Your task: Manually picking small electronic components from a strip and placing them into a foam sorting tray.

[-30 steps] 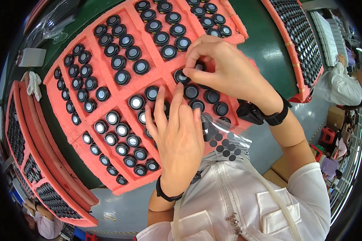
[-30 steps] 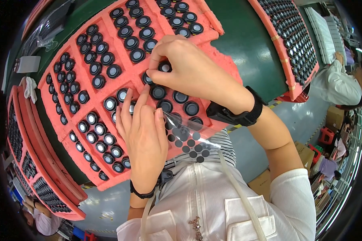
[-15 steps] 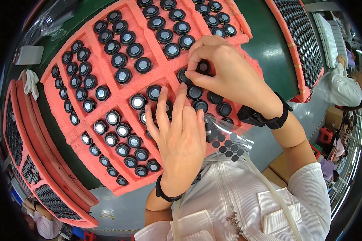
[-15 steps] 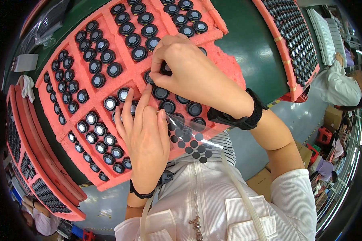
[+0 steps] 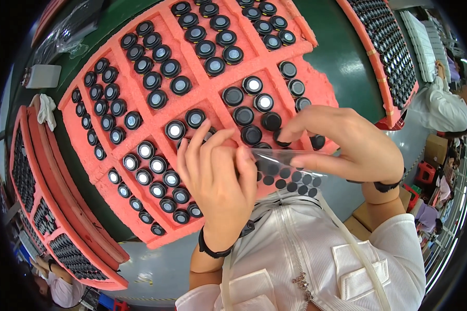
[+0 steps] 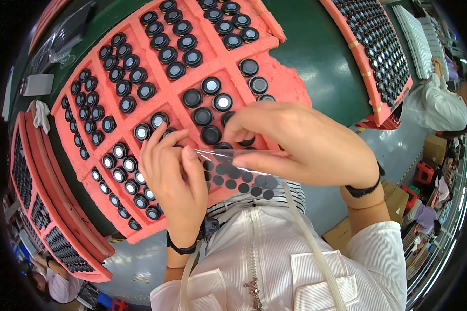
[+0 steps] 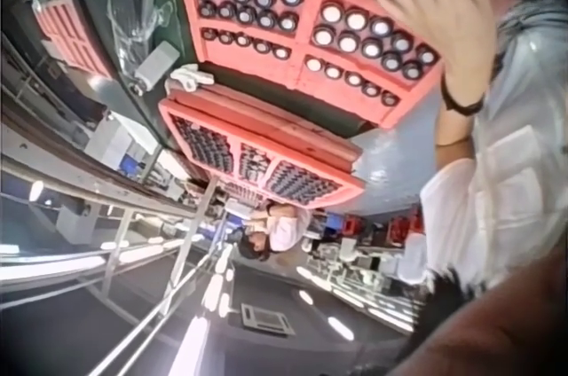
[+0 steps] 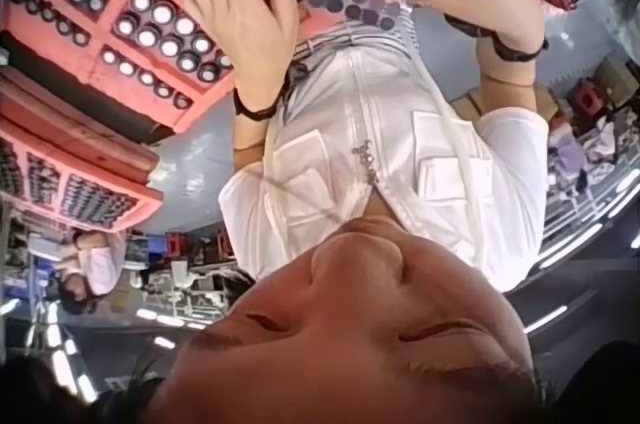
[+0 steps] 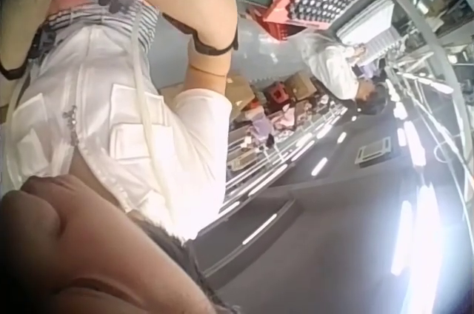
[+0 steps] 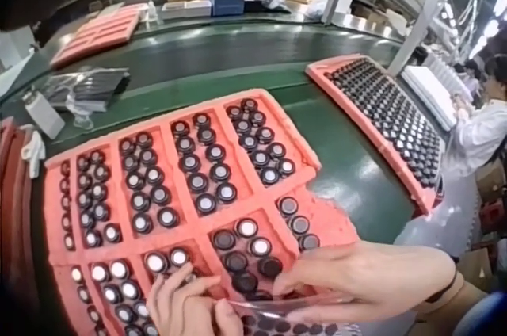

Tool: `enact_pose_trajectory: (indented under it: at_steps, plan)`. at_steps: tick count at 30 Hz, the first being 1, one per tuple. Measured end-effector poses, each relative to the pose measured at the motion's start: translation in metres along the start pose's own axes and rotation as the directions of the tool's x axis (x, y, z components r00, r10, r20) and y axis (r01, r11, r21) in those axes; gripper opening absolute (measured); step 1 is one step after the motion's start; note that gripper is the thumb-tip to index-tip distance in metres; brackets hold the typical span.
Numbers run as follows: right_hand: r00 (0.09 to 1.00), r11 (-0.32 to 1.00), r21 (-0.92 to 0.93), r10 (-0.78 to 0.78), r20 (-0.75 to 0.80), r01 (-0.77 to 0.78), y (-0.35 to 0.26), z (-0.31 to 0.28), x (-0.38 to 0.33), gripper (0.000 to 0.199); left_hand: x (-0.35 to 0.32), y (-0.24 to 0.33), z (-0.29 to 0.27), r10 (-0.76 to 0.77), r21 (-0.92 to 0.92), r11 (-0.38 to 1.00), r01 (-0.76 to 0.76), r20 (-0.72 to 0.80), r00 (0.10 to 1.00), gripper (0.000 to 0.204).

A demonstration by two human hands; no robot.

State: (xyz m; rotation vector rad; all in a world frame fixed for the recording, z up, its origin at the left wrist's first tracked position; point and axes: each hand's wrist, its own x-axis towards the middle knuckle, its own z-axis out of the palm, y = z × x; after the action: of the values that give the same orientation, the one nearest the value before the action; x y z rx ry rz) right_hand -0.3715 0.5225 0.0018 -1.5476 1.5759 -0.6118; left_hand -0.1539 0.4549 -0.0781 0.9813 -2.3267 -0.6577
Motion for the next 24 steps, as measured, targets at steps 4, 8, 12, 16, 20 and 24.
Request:
enact_pose_trajectory:
  at_steps: [4,8,12,16,20,24]
  plan:
    - [0.997,1.0,-0.012,0.019,-0.074,-0.02,-0.007,0.005,-0.022,0.03,0.002,0.004,-0.001,0.011,-0.008,1.0,-0.012,-0.085,0.996,0.008]
    - [0.983,0.993,-0.06,0.088,-0.162,-0.099,-0.013,0.018,-0.029,0.028,-0.001,0.009,0.001,0.048,-0.012,0.999,-0.05,-0.139,0.989,0.008]
    - [0.972,0.985,-0.144,0.063,-0.227,-0.097,-0.009,0.026,-0.029,0.025,-0.002,0.014,0.001,0.075,-0.005,0.997,-0.076,-0.154,0.985,0.008]
    - [0.969,0.984,-0.161,0.038,-0.243,-0.079,-0.004,0.03,-0.027,0.023,-0.003,0.014,0.001,0.067,0.008,0.998,-0.067,-0.151,0.986,0.009]
    - [0.97,0.991,-0.119,0.026,-0.242,-0.056,-0.004,0.03,-0.024,0.024,-0.004,0.01,0.002,0.049,0.014,0.999,-0.048,-0.149,0.988,0.009]
    - [0.973,0.995,-0.085,0.04,-0.229,-0.061,-0.004,0.029,-0.023,0.025,-0.004,0.007,0.003,0.048,0.019,0.999,-0.046,-0.151,0.987,0.009]
